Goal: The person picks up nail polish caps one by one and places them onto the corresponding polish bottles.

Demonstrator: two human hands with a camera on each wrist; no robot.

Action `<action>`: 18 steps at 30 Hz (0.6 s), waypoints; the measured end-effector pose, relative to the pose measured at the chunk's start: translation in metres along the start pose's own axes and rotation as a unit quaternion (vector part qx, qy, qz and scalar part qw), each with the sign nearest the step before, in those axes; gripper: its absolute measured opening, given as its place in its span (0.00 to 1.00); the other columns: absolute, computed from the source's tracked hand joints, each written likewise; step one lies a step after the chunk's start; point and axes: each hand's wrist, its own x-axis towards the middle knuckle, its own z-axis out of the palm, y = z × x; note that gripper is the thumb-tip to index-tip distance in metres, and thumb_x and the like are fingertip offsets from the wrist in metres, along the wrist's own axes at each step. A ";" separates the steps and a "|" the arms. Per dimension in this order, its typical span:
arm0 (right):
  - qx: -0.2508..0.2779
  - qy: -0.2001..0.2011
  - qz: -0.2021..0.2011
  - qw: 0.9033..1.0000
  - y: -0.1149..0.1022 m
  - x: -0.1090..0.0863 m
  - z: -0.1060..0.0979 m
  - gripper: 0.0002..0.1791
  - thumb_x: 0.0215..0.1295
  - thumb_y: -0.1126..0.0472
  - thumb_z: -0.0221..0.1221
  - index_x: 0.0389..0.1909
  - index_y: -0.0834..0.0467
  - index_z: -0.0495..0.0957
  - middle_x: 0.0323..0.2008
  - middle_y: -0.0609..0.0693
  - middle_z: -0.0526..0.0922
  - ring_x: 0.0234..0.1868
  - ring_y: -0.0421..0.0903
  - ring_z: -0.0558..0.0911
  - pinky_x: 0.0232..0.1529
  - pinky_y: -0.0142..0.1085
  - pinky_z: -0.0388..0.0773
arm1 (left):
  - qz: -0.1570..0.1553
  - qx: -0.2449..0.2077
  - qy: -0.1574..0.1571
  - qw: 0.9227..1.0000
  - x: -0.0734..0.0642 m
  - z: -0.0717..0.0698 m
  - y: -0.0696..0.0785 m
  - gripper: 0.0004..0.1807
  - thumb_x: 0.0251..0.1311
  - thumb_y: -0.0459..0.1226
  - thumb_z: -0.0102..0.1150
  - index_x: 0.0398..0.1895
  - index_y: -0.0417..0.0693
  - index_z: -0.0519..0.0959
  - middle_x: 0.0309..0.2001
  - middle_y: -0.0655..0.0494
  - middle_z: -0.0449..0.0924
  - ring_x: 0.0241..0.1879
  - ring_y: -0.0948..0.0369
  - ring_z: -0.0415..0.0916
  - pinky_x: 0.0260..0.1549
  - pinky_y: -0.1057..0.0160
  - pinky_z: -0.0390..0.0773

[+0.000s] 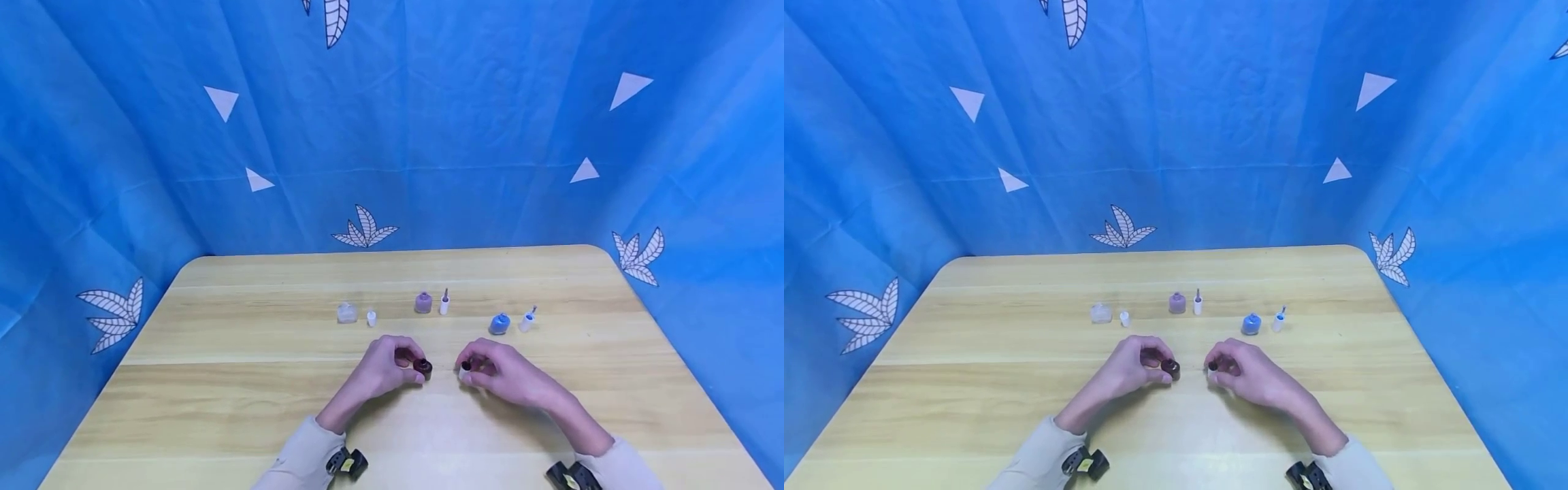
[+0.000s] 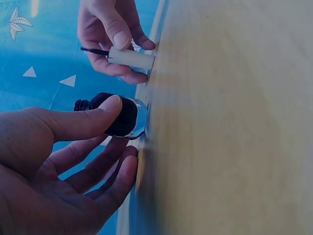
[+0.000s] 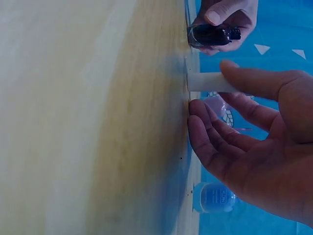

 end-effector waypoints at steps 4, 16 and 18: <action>-0.004 0.007 0.005 1.000 -0.001 -0.001 0.001 0.08 0.68 0.61 0.66 0.45 0.56 0.82 0.40 0.43 0.81 0.42 0.44 0.80 0.45 0.36 0.83 | 0.006 -0.040 -0.013 0.999 0.000 0.001 -0.001 0.13 0.48 0.26 0.77 0.37 0.45 0.87 0.37 0.56 0.86 0.38 0.60 0.82 0.43 0.67 0.84; 0.046 0.032 0.026 0.998 -0.013 -0.005 -0.011 0.10 0.69 0.59 0.66 0.36 0.58 0.74 0.39 0.50 0.88 0.43 0.44 0.87 0.52 0.37 0.85 | 0.047 -0.213 0.006 0.976 0.000 -0.002 0.006 0.16 0.54 0.18 0.67 0.46 0.35 0.84 0.48 0.41 0.85 0.50 0.48 0.85 0.52 0.63 0.84; 0.044 0.041 0.026 0.998 -0.015 -0.006 -0.014 0.11 0.68 0.59 0.67 0.36 0.59 0.74 0.38 0.50 0.87 0.43 0.44 0.87 0.51 0.36 0.85 | 0.060 -0.225 0.014 0.973 0.002 -0.005 0.009 0.16 0.54 0.17 0.66 0.46 0.33 0.83 0.49 0.39 0.84 0.50 0.47 0.84 0.53 0.62 0.84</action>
